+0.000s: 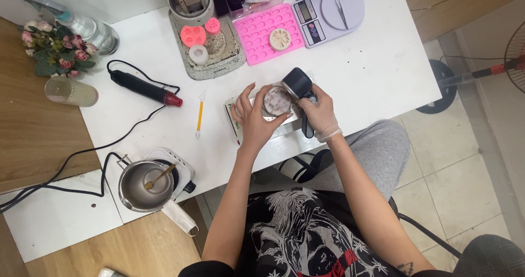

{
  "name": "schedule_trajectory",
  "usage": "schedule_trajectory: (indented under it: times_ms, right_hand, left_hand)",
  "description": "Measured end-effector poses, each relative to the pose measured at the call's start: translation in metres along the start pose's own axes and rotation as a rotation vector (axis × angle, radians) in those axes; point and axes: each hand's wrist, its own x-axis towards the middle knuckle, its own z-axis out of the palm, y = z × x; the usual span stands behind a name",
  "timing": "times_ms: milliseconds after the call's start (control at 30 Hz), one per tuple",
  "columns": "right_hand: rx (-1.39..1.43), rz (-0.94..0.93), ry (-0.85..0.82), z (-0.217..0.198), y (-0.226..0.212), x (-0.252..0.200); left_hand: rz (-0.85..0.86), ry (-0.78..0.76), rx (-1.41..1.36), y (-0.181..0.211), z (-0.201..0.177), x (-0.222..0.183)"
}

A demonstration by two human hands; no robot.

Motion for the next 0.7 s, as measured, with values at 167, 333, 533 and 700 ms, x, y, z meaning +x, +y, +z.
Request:
schedule_trajectory:
  times_ms: [167,333,533,700]
  right_hand:
    - [-0.011,-0.065,0.007,0.000,-0.005,-0.002]
    - [-0.013,-0.010,0.012,0.002,-0.007,-0.001]
    - [-0.015,-0.037,0.005,0.001,0.000,0.001]
    - [-0.020,0.005,0.004,0.002,-0.013,-0.004]
  left_hand:
    - [0.015,0.009,0.003,-0.005,0.004,0.002]
    - [0.034,-0.014,-0.004,-0.010,0.003,0.003]
    - [-0.052,-0.064,-0.076,-0.004,-0.004,0.005]
    - [-0.025,-0.055,-0.064,-0.011,0.000,0.004]
